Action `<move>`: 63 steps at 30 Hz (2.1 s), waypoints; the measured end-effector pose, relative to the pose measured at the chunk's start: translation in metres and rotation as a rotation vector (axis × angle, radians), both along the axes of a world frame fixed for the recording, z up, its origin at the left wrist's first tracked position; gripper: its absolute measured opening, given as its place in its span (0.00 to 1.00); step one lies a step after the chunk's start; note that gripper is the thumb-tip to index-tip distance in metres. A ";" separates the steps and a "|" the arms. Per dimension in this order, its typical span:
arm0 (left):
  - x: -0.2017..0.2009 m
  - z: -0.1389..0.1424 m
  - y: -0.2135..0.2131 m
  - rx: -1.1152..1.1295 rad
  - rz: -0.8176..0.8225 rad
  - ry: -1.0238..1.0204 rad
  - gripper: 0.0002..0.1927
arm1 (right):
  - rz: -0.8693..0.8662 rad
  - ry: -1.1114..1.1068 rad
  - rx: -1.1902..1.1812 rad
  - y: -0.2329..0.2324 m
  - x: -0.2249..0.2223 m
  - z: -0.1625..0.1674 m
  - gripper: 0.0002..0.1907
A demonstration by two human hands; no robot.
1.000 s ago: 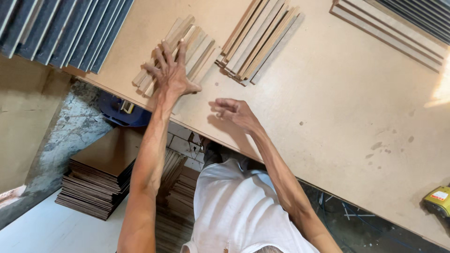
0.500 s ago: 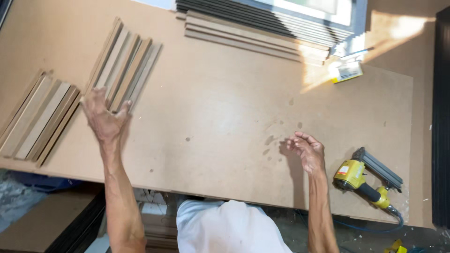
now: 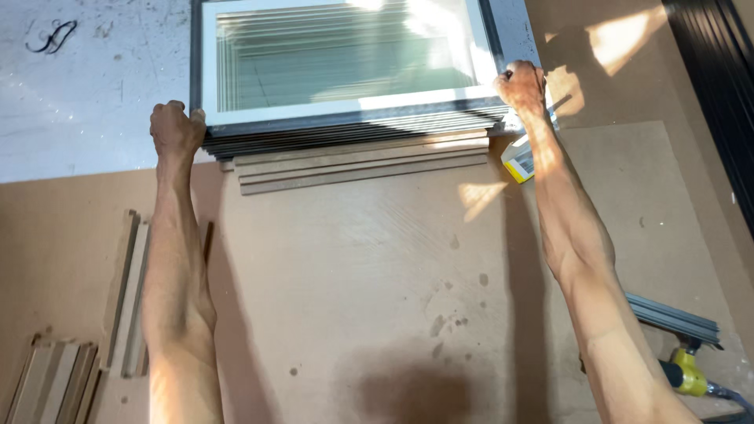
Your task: The person assembles rectangular wooden frames by placing thin wooden strips along the edges of a frame base and securing them with a pneumatic nail gun. Completed frames are stacked on the table, and additional strips are gathered from the floor as needed.
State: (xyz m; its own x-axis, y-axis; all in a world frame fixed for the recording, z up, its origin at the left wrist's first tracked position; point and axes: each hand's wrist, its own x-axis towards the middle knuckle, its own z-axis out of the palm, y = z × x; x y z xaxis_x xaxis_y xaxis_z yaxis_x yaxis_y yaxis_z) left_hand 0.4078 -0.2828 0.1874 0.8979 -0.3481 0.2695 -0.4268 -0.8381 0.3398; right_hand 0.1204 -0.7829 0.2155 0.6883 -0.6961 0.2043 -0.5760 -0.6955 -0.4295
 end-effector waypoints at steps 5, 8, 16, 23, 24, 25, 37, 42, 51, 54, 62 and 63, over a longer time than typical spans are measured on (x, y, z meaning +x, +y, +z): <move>0.046 -0.036 -0.032 -0.027 -0.002 -0.126 0.15 | -0.091 0.026 -0.260 -0.012 0.025 -0.012 0.17; 0.053 -0.036 -0.038 -0.158 0.087 -0.194 0.12 | -0.236 0.030 0.066 -0.014 0.022 -0.017 0.23; -0.120 -0.048 0.104 -0.422 0.220 0.235 0.12 | -0.054 -0.270 -0.089 0.081 -0.167 -0.076 0.16; -0.379 -0.118 0.249 -0.293 0.425 0.302 0.18 | -0.271 -0.165 0.166 0.246 -0.402 -0.151 0.19; -0.400 -0.125 0.255 -0.305 0.452 0.357 0.18 | -0.267 -0.174 0.166 0.256 -0.419 -0.156 0.19; -0.416 -0.130 0.261 -0.286 0.449 0.363 0.18 | -0.281 -0.151 0.166 0.264 -0.436 -0.160 0.18; -0.348 -0.101 0.168 -0.309 -0.245 0.039 0.13 | -0.926 -1.075 0.731 0.210 -0.577 -0.154 0.05; -0.272 -0.109 0.000 -0.321 -0.559 -0.039 0.12 | -1.070 -1.160 0.958 0.128 -0.581 -0.143 0.14; -0.229 -0.121 -0.116 -0.177 -0.521 -0.153 0.12 | -1.173 -1.204 0.757 0.095 -0.566 -0.153 0.22; -0.230 -0.131 -0.114 -0.120 -0.519 -0.130 0.11 | -1.004 -1.623 1.120 0.090 -0.561 -0.154 0.17; -0.252 -0.133 -0.075 -0.236 -0.596 0.099 0.07 | -0.265 -1.199 0.765 0.136 -0.484 -0.136 0.14; -0.256 -0.133 -0.067 -0.263 -0.611 0.084 0.08 | -0.268 -1.175 0.644 0.143 -0.471 -0.136 0.16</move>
